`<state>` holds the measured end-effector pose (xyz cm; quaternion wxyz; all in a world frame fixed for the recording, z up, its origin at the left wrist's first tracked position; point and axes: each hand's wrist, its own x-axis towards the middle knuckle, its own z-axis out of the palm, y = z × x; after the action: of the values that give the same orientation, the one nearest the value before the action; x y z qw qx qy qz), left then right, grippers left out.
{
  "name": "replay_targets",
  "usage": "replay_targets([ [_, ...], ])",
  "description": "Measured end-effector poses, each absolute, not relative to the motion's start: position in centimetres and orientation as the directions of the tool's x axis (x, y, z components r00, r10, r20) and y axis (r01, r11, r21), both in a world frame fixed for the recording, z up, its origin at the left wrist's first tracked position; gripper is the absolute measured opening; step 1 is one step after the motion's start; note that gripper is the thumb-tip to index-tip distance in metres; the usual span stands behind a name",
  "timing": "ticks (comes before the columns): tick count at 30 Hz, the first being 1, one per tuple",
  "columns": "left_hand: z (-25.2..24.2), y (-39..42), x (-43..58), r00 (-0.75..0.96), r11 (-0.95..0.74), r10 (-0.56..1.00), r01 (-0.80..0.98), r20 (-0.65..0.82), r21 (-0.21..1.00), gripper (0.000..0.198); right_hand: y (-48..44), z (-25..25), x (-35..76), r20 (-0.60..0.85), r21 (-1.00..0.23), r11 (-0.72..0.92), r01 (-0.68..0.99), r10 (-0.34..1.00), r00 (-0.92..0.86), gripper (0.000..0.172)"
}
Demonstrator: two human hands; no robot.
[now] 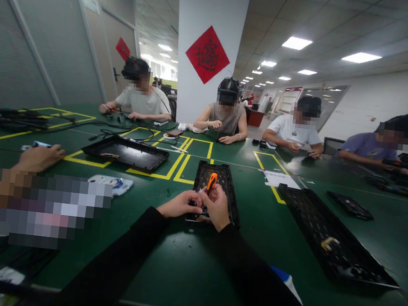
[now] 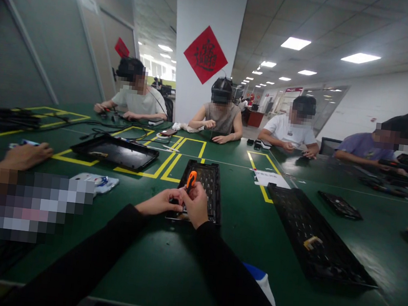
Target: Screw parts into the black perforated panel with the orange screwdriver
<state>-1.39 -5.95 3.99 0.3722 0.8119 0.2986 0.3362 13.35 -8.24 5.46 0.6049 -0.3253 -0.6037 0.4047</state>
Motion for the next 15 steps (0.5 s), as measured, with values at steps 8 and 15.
replay_targets([
  [8, 4.4, -5.83, -1.89, 0.639, -0.549, 0.714, 0.256, 0.287, 0.795, 0.024, -8.39, 5.5, 13.37, 0.482, -0.876, 0.482, 0.004, 0.876, -0.02, 0.027],
  [15, 4.93, -5.84, -2.27, 0.671, -0.582, 0.679, 0.244, 0.298, 0.776, 0.026, -8.23, 5.44, 13.29, 0.493, -0.868, 0.493, -0.055, 0.87, 0.015, 0.038],
])
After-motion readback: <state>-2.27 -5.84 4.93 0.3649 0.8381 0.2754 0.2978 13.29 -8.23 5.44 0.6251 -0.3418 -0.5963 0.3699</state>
